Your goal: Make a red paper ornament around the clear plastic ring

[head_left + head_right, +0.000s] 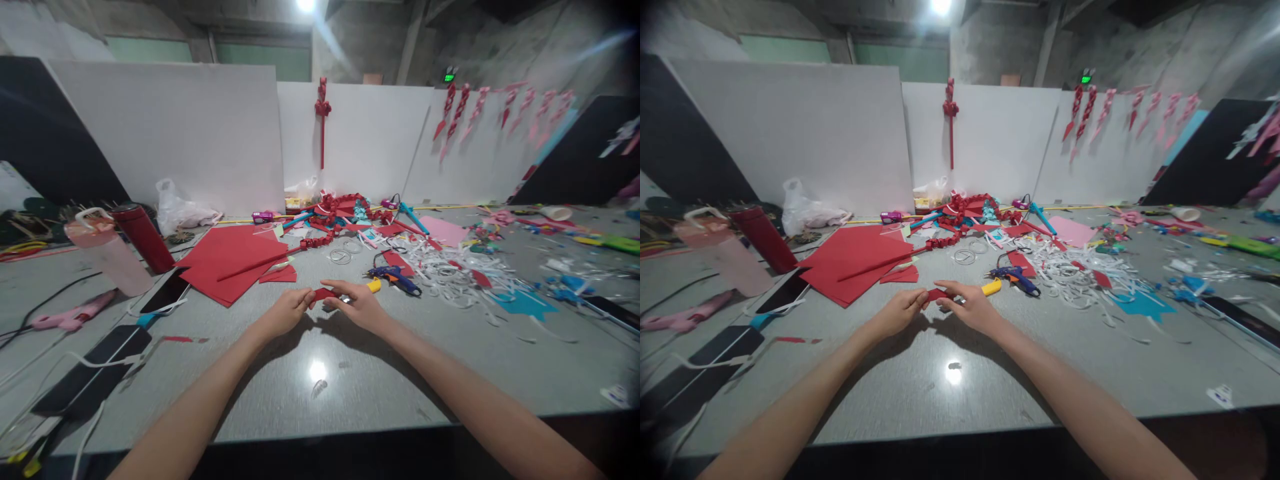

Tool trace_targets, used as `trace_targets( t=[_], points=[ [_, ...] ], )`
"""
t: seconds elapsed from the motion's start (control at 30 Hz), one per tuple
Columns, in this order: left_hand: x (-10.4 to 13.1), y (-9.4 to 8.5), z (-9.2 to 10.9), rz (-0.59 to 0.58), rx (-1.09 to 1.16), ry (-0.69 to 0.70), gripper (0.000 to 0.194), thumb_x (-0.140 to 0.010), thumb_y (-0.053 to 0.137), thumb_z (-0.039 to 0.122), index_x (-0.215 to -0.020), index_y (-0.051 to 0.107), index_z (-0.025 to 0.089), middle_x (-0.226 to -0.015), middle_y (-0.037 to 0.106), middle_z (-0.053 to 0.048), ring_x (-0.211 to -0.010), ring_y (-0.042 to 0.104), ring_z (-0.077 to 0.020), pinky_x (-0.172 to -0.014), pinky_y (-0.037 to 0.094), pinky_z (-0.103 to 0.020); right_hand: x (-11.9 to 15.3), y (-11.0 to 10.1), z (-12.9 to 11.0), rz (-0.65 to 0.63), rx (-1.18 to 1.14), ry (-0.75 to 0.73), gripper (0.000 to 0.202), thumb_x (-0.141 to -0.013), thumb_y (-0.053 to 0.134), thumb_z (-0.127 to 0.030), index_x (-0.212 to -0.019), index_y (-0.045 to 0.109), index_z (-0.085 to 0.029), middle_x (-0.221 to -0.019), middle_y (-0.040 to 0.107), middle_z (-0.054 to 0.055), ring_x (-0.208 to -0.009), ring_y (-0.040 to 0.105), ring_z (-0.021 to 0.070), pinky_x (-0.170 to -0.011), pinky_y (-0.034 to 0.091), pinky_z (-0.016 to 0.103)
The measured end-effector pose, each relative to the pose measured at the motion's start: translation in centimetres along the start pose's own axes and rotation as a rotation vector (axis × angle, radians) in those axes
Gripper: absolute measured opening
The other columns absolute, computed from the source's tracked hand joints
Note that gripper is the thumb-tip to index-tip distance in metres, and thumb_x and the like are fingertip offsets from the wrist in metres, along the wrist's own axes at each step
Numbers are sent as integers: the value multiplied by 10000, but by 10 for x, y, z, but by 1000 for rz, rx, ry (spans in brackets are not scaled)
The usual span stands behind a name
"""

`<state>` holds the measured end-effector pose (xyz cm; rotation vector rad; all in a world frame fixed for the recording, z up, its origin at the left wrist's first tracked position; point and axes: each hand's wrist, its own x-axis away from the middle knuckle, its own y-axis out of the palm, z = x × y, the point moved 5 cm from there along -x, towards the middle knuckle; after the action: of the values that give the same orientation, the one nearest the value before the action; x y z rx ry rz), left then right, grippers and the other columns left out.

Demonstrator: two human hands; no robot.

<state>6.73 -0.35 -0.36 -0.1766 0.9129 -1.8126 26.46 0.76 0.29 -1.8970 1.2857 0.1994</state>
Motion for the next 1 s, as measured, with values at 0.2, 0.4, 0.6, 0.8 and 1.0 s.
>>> trace_targets(
  t=[0.2, 0.4, 0.6, 0.8, 1.0],
  points=[
    [0, 3, -4, -35, 76, 2, 542, -1118, 343, 539, -801, 609, 190, -729, 584, -13, -701, 534, -163, -678, 416, -295, -1, -3, -1, 11, -54, -35, 313, -1001, 740, -439, -1252, 813, -267, -1167, 839, 92, -1020, 820, 262, -929, 650, 414],
    [0, 4, -2, -55, 71, 8, 438, -1105, 430, 474, -874, 664, 184, -807, 667, -30, -763, 601, -170, -734, 446, -292, -2, -3, -4, 8, -52, 15, 280, -1004, 726, -432, -1182, 824, -241, -1110, 848, 92, -962, 820, 248, -889, 649, 396],
    [1, 5, 4, -36, 51, 14, 398, -1103, 420, 442, -943, 680, 186, -873, 690, -40, -811, 608, -183, -774, 444, -314, 0, 6, -1, -29, -129, 145, 351, -1040, 665, -428, -1310, 721, -211, -941, 826, 59, -797, 794, 191, -726, 636, 307],
    [-2, 16, 3, -30, 486, -131, 495, -1040, 504, 619, -812, 558, 183, -641, 412, 43, -572, 362, -113, -571, 272, -279, 2, -4, -4, 200, -143, 3, 303, -1005, 733, -456, -1208, 769, -234, -1008, 805, 59, -773, 774, 180, -732, 669, 333],
    [-2, 24, 9, -112, 804, -190, 573, -917, 679, 713, -790, 573, 164, -655, 401, 48, -547, 298, -77, -540, 192, -264, 1, -7, -6, 221, -202, -38, 247, -978, 783, -427, -1143, 807, -244, -959, 815, 41, -713, 781, 178, -725, 677, 339]
  ],
)
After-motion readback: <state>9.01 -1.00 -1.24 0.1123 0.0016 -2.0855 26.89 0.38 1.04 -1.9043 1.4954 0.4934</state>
